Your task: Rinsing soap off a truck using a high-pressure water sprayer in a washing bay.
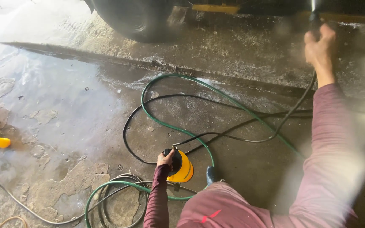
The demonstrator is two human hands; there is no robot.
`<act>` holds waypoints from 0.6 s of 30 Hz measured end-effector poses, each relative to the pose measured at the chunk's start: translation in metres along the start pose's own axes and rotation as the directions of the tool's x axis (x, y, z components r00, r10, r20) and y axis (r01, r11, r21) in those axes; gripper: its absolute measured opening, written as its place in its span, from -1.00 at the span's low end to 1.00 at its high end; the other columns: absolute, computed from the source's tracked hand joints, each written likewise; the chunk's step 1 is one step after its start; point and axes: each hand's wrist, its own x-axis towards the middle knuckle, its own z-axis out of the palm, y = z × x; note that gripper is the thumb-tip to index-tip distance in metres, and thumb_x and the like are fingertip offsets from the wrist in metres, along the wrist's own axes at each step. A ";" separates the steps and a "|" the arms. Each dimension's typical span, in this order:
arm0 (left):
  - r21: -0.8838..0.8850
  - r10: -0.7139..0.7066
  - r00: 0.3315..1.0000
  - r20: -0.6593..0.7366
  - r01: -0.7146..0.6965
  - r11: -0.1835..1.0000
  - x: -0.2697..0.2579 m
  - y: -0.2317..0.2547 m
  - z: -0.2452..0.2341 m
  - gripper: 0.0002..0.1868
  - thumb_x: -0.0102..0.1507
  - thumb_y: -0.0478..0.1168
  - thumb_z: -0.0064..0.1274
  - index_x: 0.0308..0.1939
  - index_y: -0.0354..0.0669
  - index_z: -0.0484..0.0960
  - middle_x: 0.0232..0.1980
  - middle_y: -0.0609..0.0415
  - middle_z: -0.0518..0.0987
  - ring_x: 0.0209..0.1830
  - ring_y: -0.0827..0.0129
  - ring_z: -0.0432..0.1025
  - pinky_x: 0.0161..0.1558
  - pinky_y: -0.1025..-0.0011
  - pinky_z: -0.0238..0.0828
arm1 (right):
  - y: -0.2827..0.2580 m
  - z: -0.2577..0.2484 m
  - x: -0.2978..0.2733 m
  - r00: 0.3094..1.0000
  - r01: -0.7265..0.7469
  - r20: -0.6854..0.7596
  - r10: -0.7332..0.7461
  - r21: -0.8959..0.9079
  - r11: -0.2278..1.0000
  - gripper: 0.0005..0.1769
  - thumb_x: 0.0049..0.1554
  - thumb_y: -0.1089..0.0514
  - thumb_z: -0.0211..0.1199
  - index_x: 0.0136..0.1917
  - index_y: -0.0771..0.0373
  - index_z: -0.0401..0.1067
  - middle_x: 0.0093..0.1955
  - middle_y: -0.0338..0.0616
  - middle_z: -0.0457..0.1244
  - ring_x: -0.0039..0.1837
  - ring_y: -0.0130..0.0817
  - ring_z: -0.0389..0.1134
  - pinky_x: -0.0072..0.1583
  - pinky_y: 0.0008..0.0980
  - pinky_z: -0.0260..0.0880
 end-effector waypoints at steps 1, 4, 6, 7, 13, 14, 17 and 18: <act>0.003 0.007 1.000 0.000 -0.007 1.000 0.001 -0.002 0.000 -0.41 0.26 0.20 0.13 0.17 -0.13 0.53 -0.47 0.06 0.34 -0.64 0.36 0.25 -0.61 0.37 0.18 | -0.003 -0.003 -0.007 1.000 0.000 -0.008 0.000 0.002 1.000 -0.91 0.44 0.27 0.07 0.05 0.17 0.22 -0.02 -0.17 0.15 -0.20 -0.43 0.19 -0.29 -0.36 0.28; -0.038 0.058 0.998 -0.001 -0.058 0.998 -0.003 -0.002 -0.003 -0.46 0.28 0.14 0.14 0.14 -0.19 0.55 -0.51 0.05 0.34 -0.67 0.34 0.24 -0.65 0.35 0.17 | -0.010 -0.016 -0.025 0.996 -0.092 -0.023 0.090 -0.107 0.990 -0.90 0.37 0.14 0.13 0.02 0.17 0.39 -0.13 -0.10 0.26 -0.29 -0.26 0.27 -0.36 -0.21 0.25; -0.002 0.042 0.999 -0.020 -0.042 0.999 -0.014 0.004 -0.005 -0.45 0.29 0.17 0.10 0.15 -0.15 0.55 -0.46 0.04 0.37 -0.60 0.35 0.27 -0.55 0.35 0.20 | -0.010 -0.023 -0.030 0.992 -0.089 -0.097 0.082 -0.066 0.994 -0.97 0.39 0.25 0.11 0.08 0.26 0.33 -0.01 -0.08 0.29 -0.36 -0.44 0.29 -0.43 -0.39 0.35; 0.001 0.047 0.999 -0.016 -0.047 0.999 -0.011 0.004 -0.006 -0.45 0.29 0.17 0.10 0.15 -0.15 0.55 -0.46 0.04 0.37 -0.60 0.35 0.27 -0.55 0.35 0.20 | -0.012 -0.031 -0.032 0.991 -0.090 -0.104 0.083 -0.066 0.994 -0.97 0.39 0.25 0.11 0.08 0.26 0.33 -0.01 -0.08 0.29 -0.36 -0.44 0.29 -0.43 -0.39 0.35; -0.021 0.110 0.994 0.010 -0.110 0.994 -0.010 0.012 -0.008 -0.45 0.27 0.17 0.11 0.13 -0.16 0.52 -0.49 0.03 0.37 -0.62 0.32 0.28 -0.58 0.32 0.20 | -0.003 -0.066 -0.027 0.995 0.035 -0.096 -0.040 -0.053 0.998 -0.84 0.47 0.21 0.18 0.05 0.31 0.29 -0.12 -0.01 0.22 -0.43 -0.22 0.27 -0.50 -0.30 0.34; 0.006 0.095 0.995 0.003 -0.095 0.995 -0.015 0.014 -0.009 -0.42 0.27 0.19 0.10 0.20 -0.13 0.51 -0.47 0.04 0.39 -0.59 0.33 0.30 -0.54 0.33 0.23 | -0.002 -0.069 -0.027 0.989 0.008 -0.144 -0.011 -0.017 1.000 -0.74 0.46 0.19 0.18 0.26 0.42 0.25 -0.16 -0.03 0.28 -0.39 -0.32 0.32 -0.47 -0.37 0.42; 0.028 0.075 0.997 0.014 -0.075 0.997 -0.021 0.014 -0.011 -0.40 0.28 0.20 0.09 0.24 -0.08 0.52 -0.47 0.07 0.38 -0.58 0.35 0.28 -0.52 0.36 0.21 | -0.002 -0.079 -0.040 0.984 -0.087 -0.144 0.100 0.089 0.992 -0.46 0.47 0.18 0.13 0.54 0.50 0.04 -0.06 -0.04 0.27 -0.27 -0.47 0.31 -0.37 -0.47 0.46; 0.019 0.064 0.997 0.030 -0.065 0.998 -0.021 0.014 -0.012 -0.43 0.28 0.20 0.09 0.21 -0.07 0.53 -0.50 0.09 0.35 -0.61 0.37 0.25 -0.54 0.37 0.16 | -0.003 -0.083 -0.045 0.981 -0.157 -0.086 0.171 0.153 0.976 -0.38 0.50 0.18 0.08 0.62 0.48 -0.13 0.09 -0.04 0.20 -0.18 -0.52 0.25 -0.31 -0.50 0.41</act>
